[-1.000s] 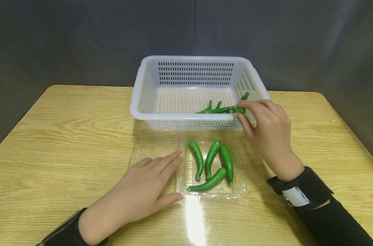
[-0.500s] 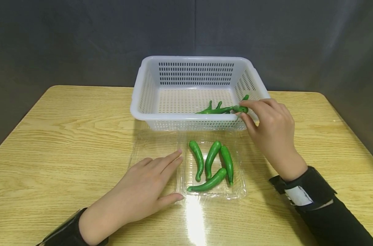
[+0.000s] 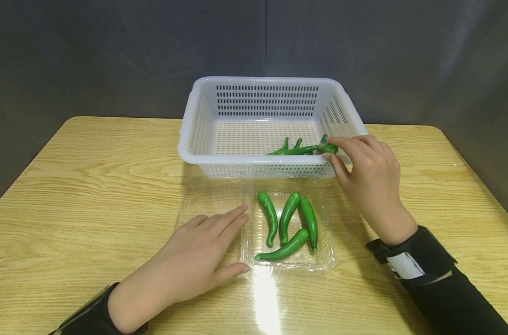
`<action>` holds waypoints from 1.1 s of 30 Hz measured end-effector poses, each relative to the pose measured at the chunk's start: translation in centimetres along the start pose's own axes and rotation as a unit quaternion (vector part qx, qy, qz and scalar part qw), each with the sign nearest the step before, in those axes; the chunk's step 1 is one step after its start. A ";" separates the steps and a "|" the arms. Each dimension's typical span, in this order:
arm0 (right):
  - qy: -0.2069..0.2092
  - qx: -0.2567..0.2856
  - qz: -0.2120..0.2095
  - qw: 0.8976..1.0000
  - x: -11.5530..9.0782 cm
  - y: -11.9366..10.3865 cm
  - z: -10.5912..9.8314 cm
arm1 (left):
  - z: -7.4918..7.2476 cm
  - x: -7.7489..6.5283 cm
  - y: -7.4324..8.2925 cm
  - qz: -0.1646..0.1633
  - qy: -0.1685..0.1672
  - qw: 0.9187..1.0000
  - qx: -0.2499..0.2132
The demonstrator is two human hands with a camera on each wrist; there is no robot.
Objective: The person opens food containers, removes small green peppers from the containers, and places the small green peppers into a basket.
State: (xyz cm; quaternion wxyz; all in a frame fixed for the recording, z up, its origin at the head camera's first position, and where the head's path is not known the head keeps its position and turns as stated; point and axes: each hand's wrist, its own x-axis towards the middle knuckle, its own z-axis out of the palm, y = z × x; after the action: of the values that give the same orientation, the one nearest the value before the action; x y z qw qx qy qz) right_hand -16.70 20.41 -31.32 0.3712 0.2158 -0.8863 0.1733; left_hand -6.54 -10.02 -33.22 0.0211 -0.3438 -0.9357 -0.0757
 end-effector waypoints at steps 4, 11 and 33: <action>0.002 0.000 -0.001 1.000 0.0 0.1 0.1 | 0.0 0.0 0.0 -0.001 -0.001 1.000 -0.001; 0.002 0.005 -0.001 1.000 -0.1 0.1 0.0 | 0.1 0.0 0.0 0.000 0.002 1.000 0.000; 0.034 0.051 -0.066 0.996 0.3 -0.2 -0.5 | 0.0 0.0 0.0 0.001 0.003 1.000 0.003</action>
State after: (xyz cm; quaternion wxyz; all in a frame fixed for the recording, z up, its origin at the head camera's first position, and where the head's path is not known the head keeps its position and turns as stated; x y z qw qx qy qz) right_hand -16.48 20.41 -30.79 0.4008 0.2865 -0.8468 0.2003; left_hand -6.49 -10.00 -33.27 0.0254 -0.3442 -0.9356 -0.0741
